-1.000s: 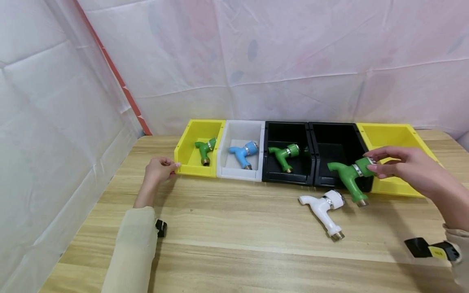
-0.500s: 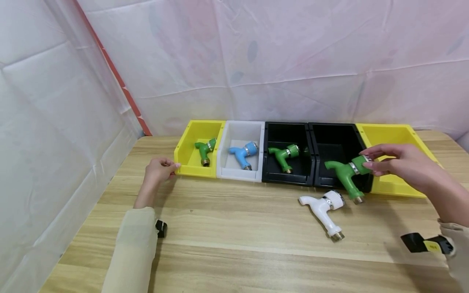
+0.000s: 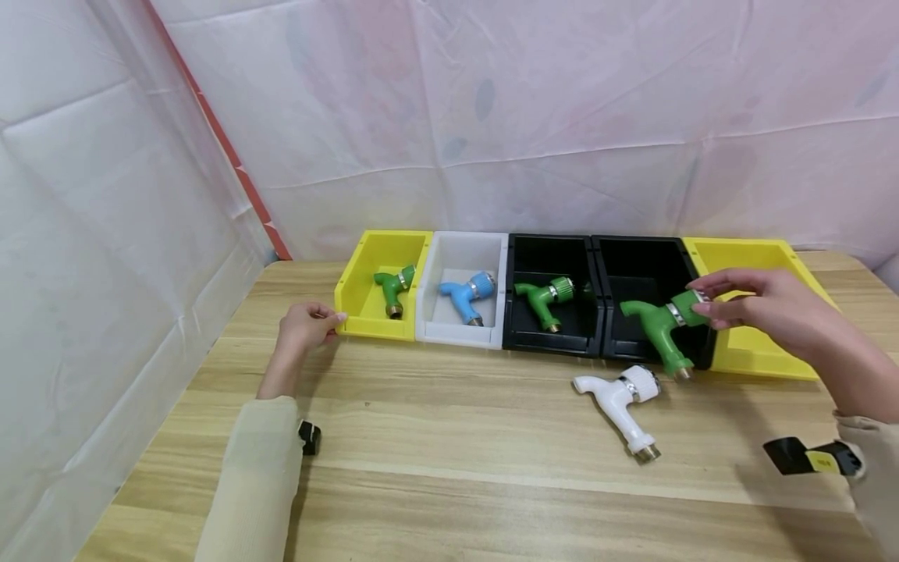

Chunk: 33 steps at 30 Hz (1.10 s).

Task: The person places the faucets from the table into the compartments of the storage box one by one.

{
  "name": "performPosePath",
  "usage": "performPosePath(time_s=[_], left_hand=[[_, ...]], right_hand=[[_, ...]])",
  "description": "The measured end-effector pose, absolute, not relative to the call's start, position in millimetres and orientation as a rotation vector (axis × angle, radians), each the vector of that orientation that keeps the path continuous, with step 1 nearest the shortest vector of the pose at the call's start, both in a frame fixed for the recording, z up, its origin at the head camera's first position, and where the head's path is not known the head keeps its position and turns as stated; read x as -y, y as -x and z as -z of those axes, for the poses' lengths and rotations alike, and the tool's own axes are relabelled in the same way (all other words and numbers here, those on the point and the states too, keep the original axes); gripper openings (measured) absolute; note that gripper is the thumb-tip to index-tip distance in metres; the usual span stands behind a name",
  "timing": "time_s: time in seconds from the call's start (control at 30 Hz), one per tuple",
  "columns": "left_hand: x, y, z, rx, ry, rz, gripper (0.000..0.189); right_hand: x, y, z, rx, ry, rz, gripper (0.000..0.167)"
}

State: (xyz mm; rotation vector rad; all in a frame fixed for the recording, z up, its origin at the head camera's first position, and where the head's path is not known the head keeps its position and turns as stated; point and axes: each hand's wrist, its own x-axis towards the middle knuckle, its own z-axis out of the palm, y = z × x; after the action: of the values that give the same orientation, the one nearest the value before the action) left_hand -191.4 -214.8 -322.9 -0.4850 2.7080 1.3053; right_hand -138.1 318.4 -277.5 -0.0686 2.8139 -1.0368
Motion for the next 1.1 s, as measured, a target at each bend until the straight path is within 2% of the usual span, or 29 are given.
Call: performPosePath(time_s=[0.23,1.1], left_hand=[[214.8,191.7,323.0,-2.709,0.484,-1.306,0.025],[214.6,193.0,323.9,-2.701,0.465,-1.323,0.026]], right_hand=[[-322.2,145.4,277.5,-2.814,0.105,1.105,0.046],[-318.3,169.3,279.1,-2.745,0.014,1.25,0.054]])
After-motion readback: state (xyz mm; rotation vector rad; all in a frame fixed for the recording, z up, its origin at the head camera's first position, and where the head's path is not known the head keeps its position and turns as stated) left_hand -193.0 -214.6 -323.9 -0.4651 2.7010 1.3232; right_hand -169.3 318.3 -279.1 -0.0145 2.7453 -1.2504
